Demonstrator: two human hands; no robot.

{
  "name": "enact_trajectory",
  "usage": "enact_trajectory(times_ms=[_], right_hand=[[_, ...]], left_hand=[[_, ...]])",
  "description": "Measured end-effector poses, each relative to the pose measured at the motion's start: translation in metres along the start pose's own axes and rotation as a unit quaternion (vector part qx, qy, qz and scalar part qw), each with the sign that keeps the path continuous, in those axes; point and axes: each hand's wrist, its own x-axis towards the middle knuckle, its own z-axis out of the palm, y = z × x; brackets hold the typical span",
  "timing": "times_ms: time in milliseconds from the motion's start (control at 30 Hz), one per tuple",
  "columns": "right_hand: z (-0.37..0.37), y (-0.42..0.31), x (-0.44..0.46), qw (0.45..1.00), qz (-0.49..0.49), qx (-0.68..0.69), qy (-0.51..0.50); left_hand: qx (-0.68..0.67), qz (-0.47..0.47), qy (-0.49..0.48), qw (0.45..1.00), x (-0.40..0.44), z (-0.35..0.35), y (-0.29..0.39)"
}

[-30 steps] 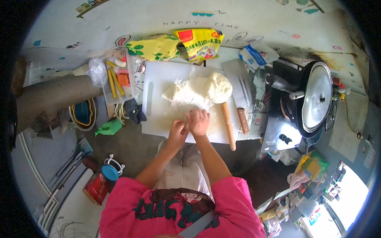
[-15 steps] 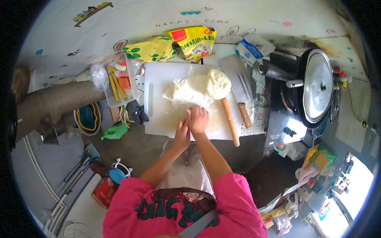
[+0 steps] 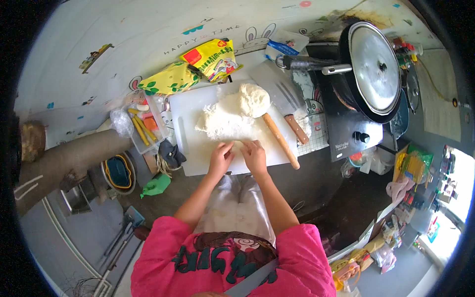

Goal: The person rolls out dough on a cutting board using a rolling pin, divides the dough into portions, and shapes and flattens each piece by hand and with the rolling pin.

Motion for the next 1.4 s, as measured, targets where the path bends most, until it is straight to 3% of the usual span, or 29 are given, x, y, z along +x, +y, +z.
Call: enact_trajectory(times_ms=[33,133,233,333,367,467,567,667,833,967,1067,1100,1200,1233,1400], right_hand=[[0.004,-0.002,-0.002,0.999,0.023,0.019,0.029],[0.011,0.006,-0.004,0.997,-0.027,-0.013,0.073],[0.007,0.004,-0.009,0.976,0.114,0.18,0.052],[0.006,0.013,-0.018,0.983,0.093,0.155,0.039],[0.011,0.018,-0.019,0.988,0.074,0.125,0.059],[0.021,0.013,-0.019,0.984,0.101,0.101,0.107],[0.017,0.008,-0.017,0.986,0.073,0.084,0.128],[0.01,0.016,-0.017,0.992,0.023,0.073,0.099],[0.017,0.02,-0.023,0.962,0.149,0.205,0.101],[0.009,0.01,-0.011,0.992,0.054,0.078,0.085],[-0.003,-0.015,-0.012,0.998,0.024,-0.03,0.046],[0.0,-0.011,-0.013,0.988,-0.085,-0.104,0.078],[0.02,-0.007,-0.008,0.996,-0.038,-0.037,0.066],[0.013,-0.024,-0.004,0.999,0.028,-0.017,-0.029],[0.009,-0.076,0.063,0.973,-0.21,-0.081,0.057]], left_hand=[[-0.014,0.028,0.016,0.999,0.002,0.003,0.003],[0.028,0.136,-0.006,0.99,0.004,0.004,0.004],[-0.131,-0.001,-0.057,0.99,0.012,-0.001,0.0],[-0.2,-0.119,-0.085,0.969,0.013,-0.005,-0.004],[-0.123,-0.062,-0.116,0.984,0.018,-0.006,-0.005],[0.017,0.065,-0.084,0.994,0.023,-0.007,0.002],[0.077,0.123,-0.031,0.989,0.021,0.004,0.002],[0.072,0.078,-0.053,0.993,0.019,0.007,0.004],[0.128,0.179,-0.124,0.968,-0.003,-0.001,-0.007],[0.27,0.124,-0.153,0.943,-0.016,0.003,0.002],[0.163,0.101,-0.134,0.972,-0.018,-0.001,0.009],[0.101,0.088,-0.105,0.985,-0.021,0.002,0.008],[-0.061,0.038,-0.01,0.997,-0.033,0.006,-0.001],[-0.099,0.017,0.025,0.995,-0.034,0.005,-0.005],[-0.1,-0.016,0.119,0.988,-0.022,-0.034,0.009]])
